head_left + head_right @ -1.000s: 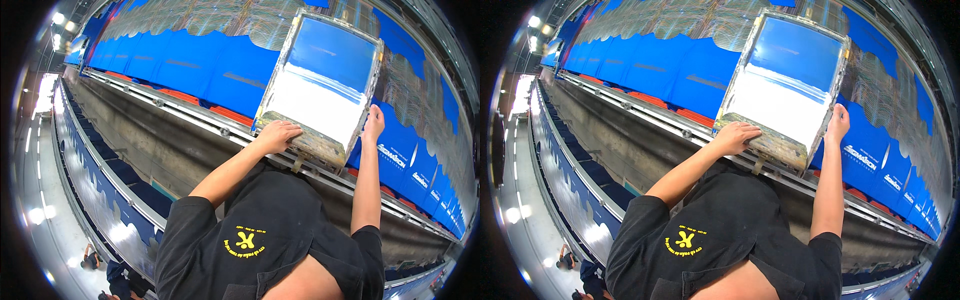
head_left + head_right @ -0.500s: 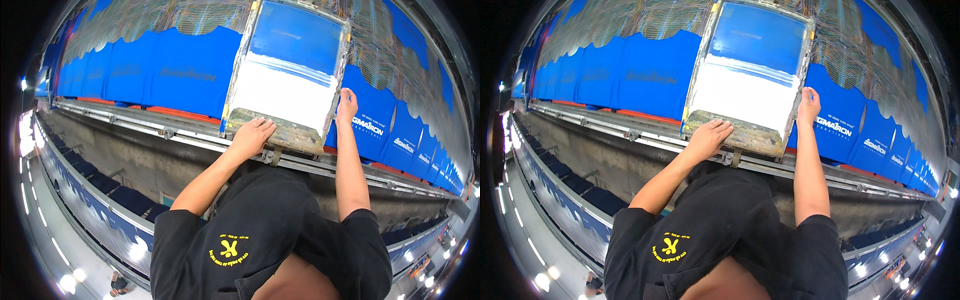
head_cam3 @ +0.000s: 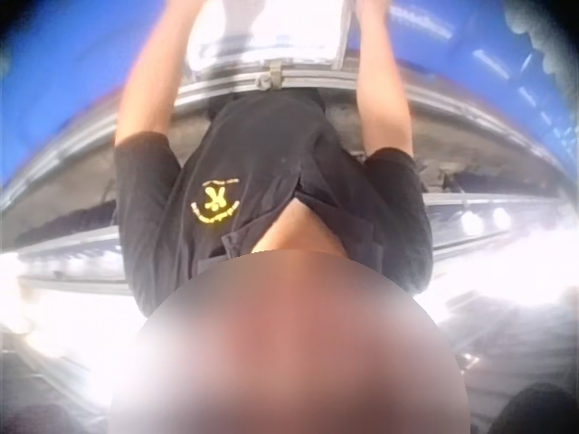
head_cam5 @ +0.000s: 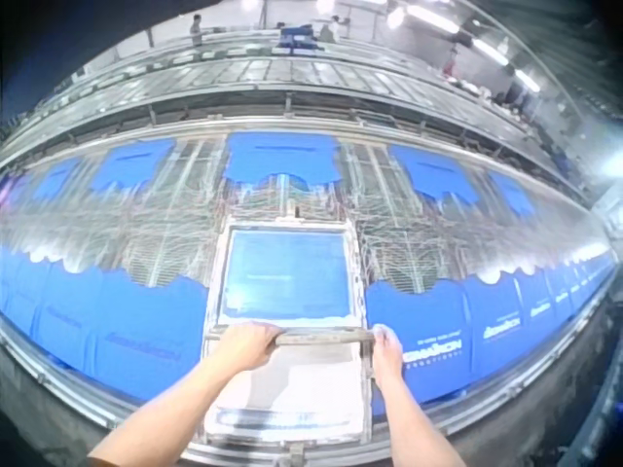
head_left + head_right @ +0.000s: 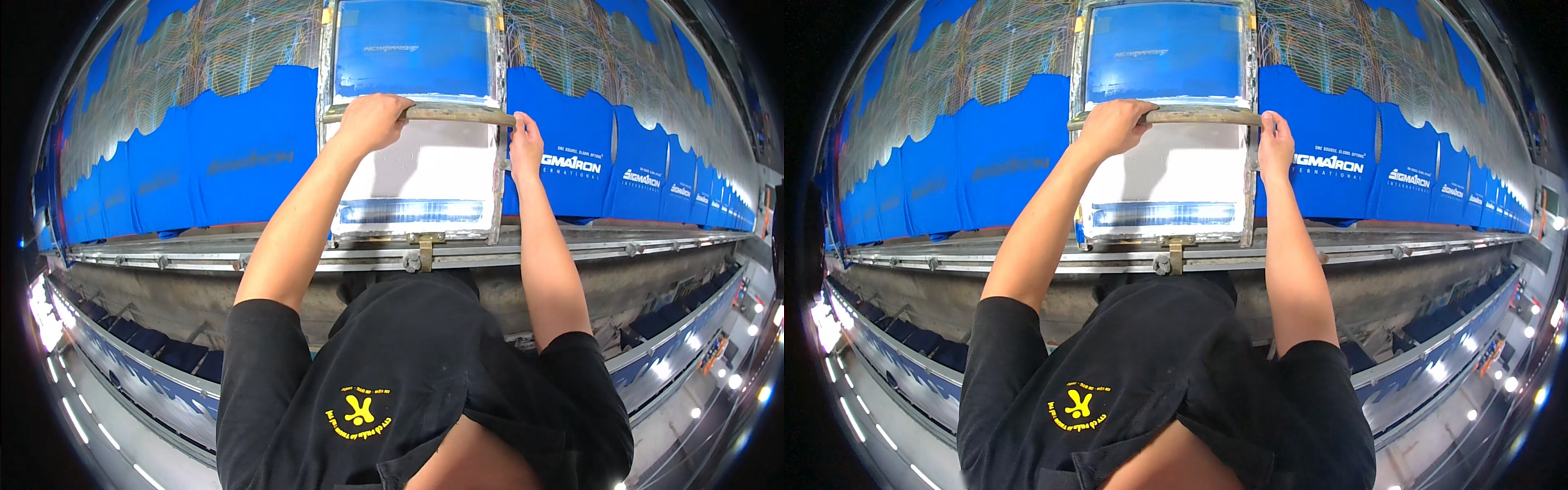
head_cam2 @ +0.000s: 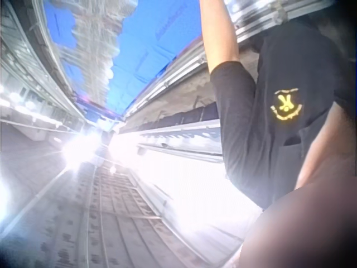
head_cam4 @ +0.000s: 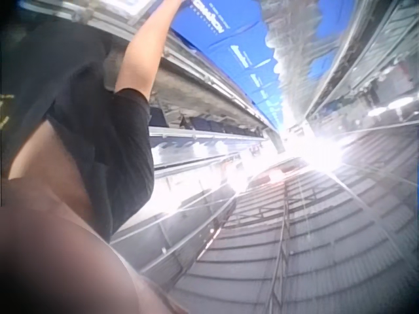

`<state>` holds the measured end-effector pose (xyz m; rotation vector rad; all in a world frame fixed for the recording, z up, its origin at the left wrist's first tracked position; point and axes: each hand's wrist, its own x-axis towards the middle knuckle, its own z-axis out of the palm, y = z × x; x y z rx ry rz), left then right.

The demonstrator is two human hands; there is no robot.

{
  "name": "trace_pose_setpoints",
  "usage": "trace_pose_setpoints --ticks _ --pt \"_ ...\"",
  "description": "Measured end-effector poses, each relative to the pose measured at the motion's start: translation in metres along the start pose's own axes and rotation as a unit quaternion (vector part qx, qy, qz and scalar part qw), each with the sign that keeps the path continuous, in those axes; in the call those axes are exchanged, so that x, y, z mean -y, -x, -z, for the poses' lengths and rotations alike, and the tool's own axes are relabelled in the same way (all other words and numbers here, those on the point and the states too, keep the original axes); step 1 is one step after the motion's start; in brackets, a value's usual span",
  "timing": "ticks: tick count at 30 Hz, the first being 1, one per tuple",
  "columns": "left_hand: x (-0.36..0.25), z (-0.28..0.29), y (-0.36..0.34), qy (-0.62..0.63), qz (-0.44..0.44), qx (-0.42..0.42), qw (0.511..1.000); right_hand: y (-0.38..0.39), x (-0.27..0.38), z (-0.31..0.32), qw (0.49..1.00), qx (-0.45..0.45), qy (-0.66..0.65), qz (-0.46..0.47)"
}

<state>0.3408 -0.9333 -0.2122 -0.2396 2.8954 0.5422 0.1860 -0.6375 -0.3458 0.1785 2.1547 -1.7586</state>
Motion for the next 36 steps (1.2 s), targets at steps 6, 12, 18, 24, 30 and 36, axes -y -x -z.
trace_pose_setpoints --ticks 6,12,18,24,30,36 --pt "0.008 0.032 -0.009 0.009 0.048 0.108 0.993 0.012 0.024 0.011 0.998 0.014 0.035 -0.056" --pt "0.064 0.025 0.005 -0.07 0.073 0.037 0.994 0.008 0.101 -0.004 0.858 0.099 0.328 0.383" --pt "0.058 0.025 0.002 -0.087 0.094 0.001 0.992 0.008 0.107 -0.043 0.748 0.164 0.533 0.36" --pt "0.047 0.012 0.019 -0.058 0.128 -0.007 0.99 0.021 0.089 -0.039 0.74 0.132 0.54 0.379" --pt "0.012 -0.032 0.108 -0.064 0.107 -0.016 0.992 0.096 0.034 0.008 0.759 0.141 0.486 0.41" --pt "-0.022 -0.058 0.187 -0.035 0.074 -0.083 0.993 0.166 -0.001 0.043 0.766 0.151 0.448 0.436"
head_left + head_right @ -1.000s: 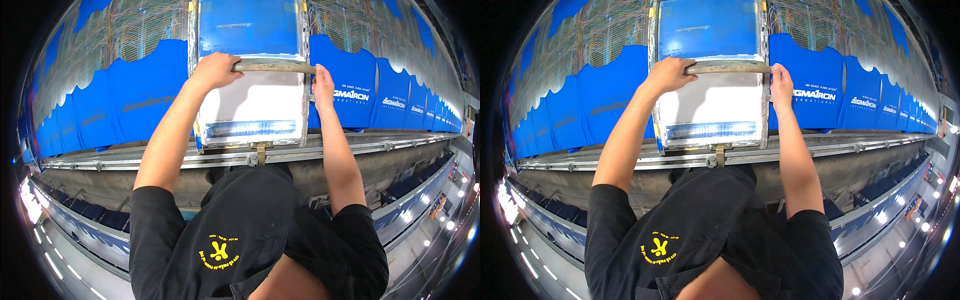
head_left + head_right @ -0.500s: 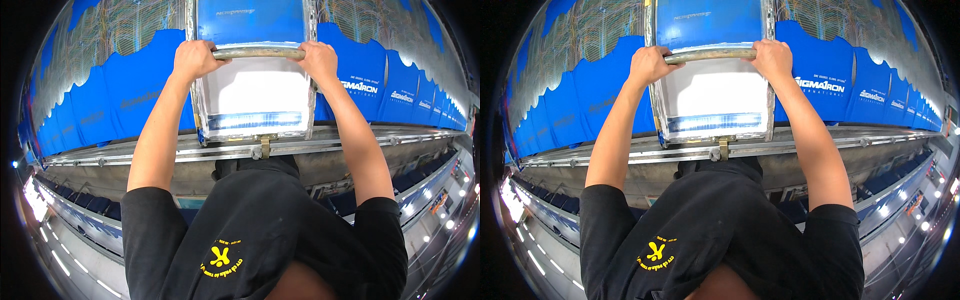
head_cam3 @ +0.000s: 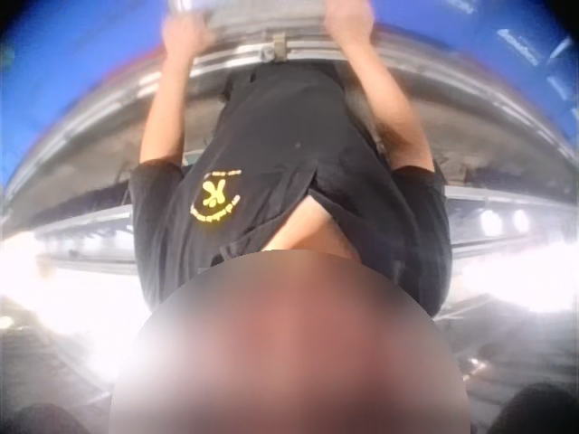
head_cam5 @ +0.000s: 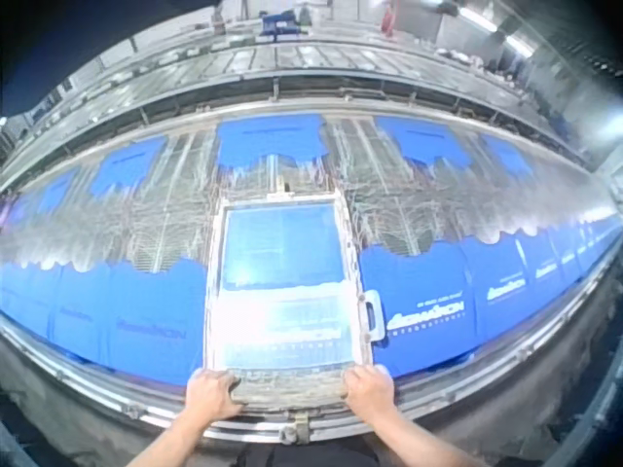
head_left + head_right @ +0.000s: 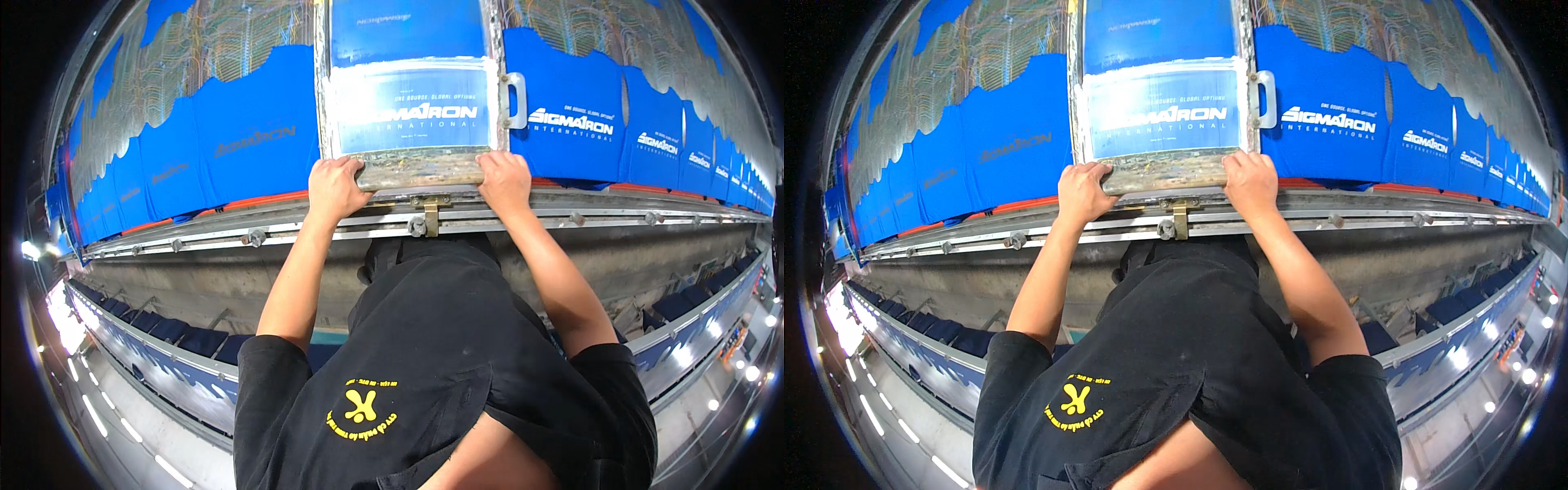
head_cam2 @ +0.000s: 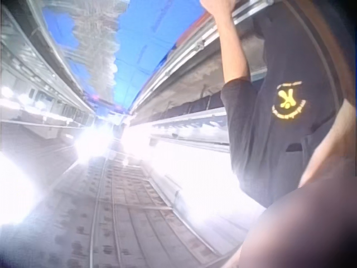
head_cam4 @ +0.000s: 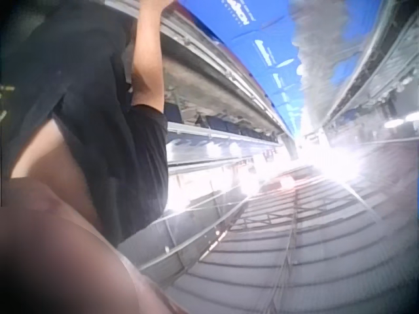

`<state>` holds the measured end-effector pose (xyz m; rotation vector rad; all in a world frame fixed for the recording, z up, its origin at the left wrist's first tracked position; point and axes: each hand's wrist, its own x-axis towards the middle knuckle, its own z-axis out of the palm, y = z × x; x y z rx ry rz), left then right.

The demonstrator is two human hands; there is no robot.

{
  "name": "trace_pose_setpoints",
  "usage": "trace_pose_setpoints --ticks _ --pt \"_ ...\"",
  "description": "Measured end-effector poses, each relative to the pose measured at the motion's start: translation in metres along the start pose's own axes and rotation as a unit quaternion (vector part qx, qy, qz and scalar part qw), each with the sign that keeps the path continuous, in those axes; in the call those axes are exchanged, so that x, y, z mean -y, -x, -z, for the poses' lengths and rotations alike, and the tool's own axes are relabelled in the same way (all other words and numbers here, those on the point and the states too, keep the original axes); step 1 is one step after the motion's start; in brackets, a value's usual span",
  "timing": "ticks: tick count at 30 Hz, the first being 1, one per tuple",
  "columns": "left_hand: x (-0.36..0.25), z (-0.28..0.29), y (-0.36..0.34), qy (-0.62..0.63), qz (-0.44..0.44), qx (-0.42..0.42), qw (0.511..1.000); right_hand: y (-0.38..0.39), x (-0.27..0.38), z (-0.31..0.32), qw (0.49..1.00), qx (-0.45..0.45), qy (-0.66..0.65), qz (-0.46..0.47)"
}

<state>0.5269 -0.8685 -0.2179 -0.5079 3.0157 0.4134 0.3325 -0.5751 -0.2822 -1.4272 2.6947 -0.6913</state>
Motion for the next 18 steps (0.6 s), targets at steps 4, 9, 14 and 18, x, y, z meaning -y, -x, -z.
trace_pose_setpoints --ticks 4,9,14,18 --pt "-0.004 -0.015 0.024 -0.015 -0.008 0.007 1.0 0.023 0.01 0.009 1.0 0.03 0.003 0.006" --pt "-0.014 -0.013 0.081 -0.009 -0.033 0.007 0.999 0.06 0.034 0.035 0.995 0.095 -0.025 0.015" --pt "-0.018 0.054 0.034 -0.014 -0.013 0.164 0.986 0.023 0.024 0.073 0.993 0.106 -0.056 0.021" --pt "0.02 0.058 -0.058 -0.06 -0.049 0.105 0.991 -0.061 -0.012 0.056 0.997 0.058 0.009 0.053"
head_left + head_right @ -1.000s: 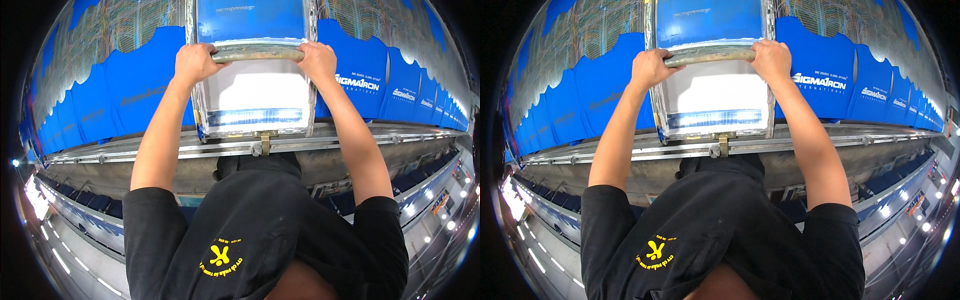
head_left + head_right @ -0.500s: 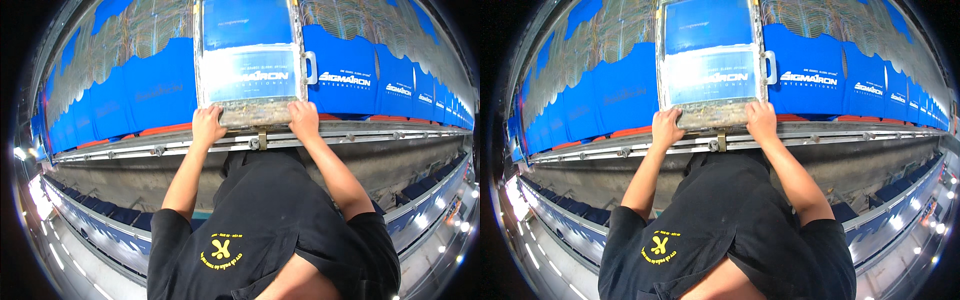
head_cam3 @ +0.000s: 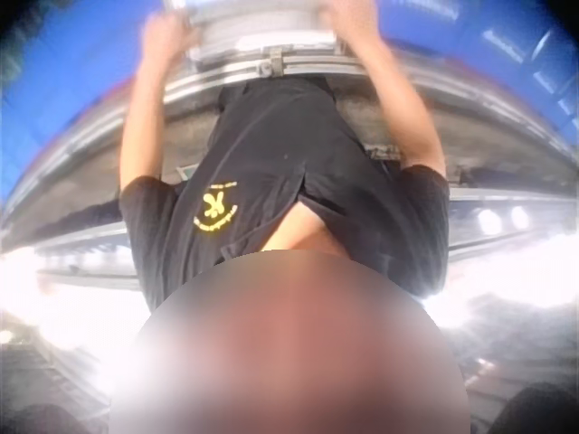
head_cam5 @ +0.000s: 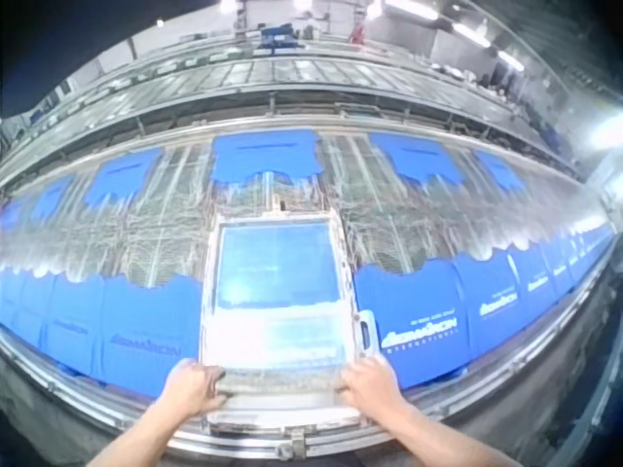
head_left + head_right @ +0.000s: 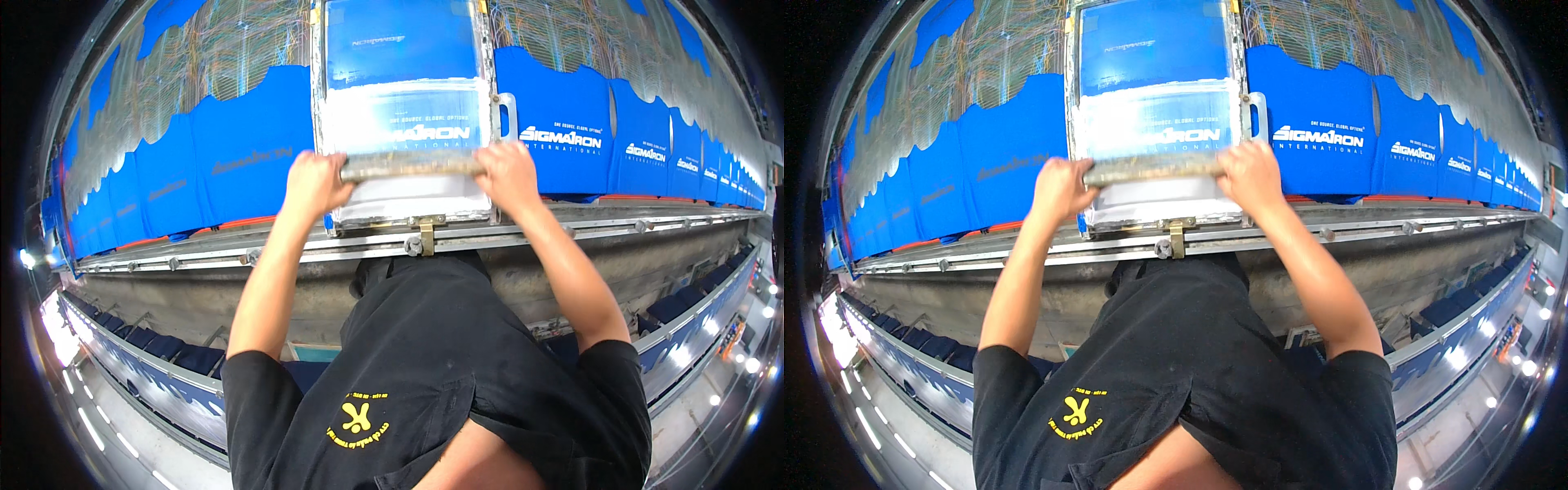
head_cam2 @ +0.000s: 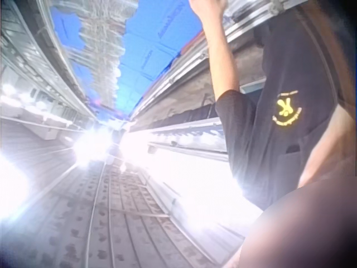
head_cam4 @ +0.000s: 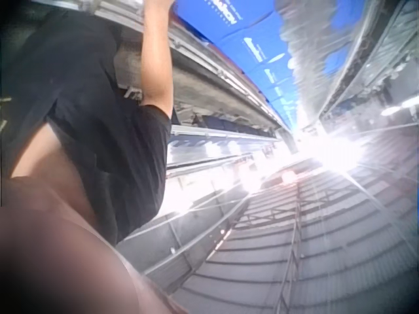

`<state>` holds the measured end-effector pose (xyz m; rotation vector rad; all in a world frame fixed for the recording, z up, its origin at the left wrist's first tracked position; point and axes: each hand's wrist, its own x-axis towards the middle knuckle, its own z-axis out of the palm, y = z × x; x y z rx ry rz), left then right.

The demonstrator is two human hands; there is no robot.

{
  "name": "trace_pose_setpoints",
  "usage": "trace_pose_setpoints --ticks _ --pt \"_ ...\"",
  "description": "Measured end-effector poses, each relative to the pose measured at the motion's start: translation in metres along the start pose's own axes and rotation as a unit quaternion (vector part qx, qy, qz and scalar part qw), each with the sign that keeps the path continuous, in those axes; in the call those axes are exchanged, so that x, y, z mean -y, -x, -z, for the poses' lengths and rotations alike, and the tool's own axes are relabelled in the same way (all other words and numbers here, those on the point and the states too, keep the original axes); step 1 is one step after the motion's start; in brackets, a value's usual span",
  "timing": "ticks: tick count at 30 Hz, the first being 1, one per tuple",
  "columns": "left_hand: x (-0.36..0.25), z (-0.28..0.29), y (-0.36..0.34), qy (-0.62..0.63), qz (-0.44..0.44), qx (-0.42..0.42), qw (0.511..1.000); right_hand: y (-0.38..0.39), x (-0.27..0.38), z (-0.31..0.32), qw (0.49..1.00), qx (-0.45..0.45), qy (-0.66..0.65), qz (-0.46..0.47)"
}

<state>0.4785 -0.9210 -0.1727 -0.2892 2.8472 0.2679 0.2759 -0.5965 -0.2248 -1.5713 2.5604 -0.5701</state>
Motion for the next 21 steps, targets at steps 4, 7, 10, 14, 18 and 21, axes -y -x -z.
trace_pose_setpoints --ticks 4,7,10,14,18,21 --pt "0.032 0.024 -0.088 0.011 0.016 -0.053 0.998 -0.096 -0.042 0.002 0.999 -0.016 -0.003 -0.03" --pt "0.042 0.015 -0.126 0.0 0.045 -0.045 0.998 -0.129 -0.069 -0.018 0.999 -0.015 -0.009 -0.041" --pt "0.043 0.01 -0.136 -0.011 0.055 -0.04 0.998 -0.134 -0.067 -0.04 0.996 -0.012 0.026 -0.085" --pt "0.038 0.015 -0.139 0.025 0.083 -0.003 0.996 -0.139 -0.062 -0.029 0.992 0.04 0.051 -0.106" --pt "0.035 0.014 -0.137 0.019 0.108 0.023 0.994 -0.138 -0.062 -0.035 0.991 0.052 0.052 -0.109" --pt "0.03 -0.008 -0.109 0.007 0.083 0.017 0.996 -0.108 -0.051 -0.04 0.988 0.085 0.077 -0.102"
